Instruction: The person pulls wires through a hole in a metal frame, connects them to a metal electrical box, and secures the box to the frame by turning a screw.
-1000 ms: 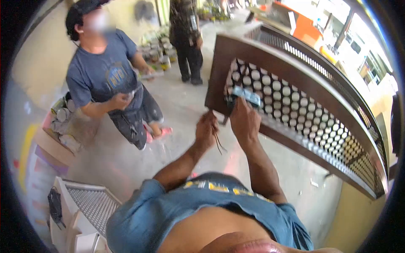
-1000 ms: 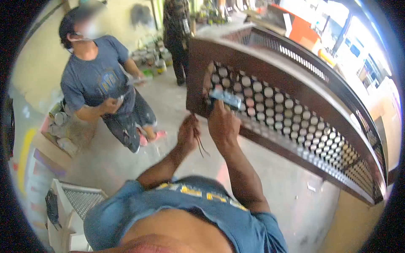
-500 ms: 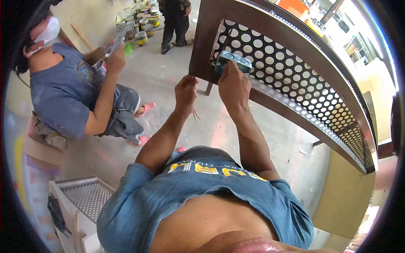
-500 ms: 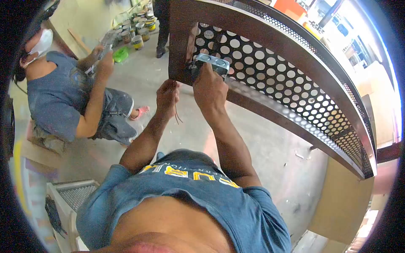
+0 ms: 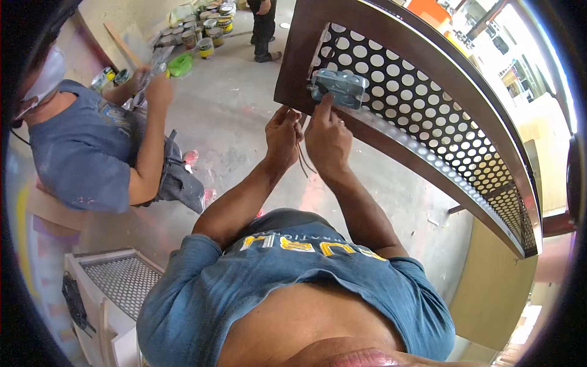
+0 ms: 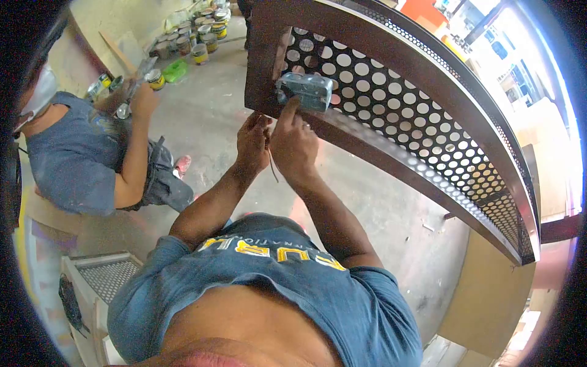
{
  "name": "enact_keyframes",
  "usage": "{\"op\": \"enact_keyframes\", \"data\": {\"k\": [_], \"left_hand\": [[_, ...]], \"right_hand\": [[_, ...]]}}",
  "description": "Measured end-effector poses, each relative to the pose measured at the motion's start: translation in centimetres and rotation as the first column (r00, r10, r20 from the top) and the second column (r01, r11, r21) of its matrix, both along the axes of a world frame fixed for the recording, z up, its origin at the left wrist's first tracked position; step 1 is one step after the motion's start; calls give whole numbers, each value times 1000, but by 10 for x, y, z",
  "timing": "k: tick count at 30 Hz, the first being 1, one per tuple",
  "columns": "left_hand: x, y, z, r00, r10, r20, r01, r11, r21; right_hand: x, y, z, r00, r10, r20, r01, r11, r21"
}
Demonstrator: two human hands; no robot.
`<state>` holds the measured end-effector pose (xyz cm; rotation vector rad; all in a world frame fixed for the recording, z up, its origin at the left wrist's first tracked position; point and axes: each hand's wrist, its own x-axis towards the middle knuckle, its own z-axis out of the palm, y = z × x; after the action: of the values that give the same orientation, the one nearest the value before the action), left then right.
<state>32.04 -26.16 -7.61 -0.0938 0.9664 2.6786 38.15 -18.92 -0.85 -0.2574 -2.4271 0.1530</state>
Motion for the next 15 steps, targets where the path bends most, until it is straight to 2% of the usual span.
{"op": "enact_keyframes", "data": {"k": [2,3,4,6,7,9,11,13,15], "left_hand": [[0,6,1,997,55,-58,-54,998,26],[0,6,0,997,66,-48,-62,994,87],[-3,4,-1,997,63,-50,-59,994,87],[-16,-3,-10,987,144,-76,-144,990,4],[-20,-9,-16,979,65,-191,-68,998,-10],[-29,-5,-27,980,59,-189,-50,997,53],[-30,-5,-23,980,70,-185,-48,992,120],[-27,-4,-22,961,14,-275,-3,999,39],[-25,2,-37,969,12,-247,-18,1000,-21]], "right_hand": [[4,-1,6,1000,22,14,-22,1000,12],[5,2,14,998,26,56,-23,998,-52],[6,5,24,995,30,98,-18,993,-119],[4,10,40,993,3,117,9,995,-104],[1,13,44,994,23,109,-8,990,-137],[-3,16,47,997,38,61,-26,983,-183],[-4,14,56,993,-2,118,21,986,-164],[-4,11,66,983,-39,179,66,987,-147],[-3,12,73,979,-74,188,98,988,-121]]}}
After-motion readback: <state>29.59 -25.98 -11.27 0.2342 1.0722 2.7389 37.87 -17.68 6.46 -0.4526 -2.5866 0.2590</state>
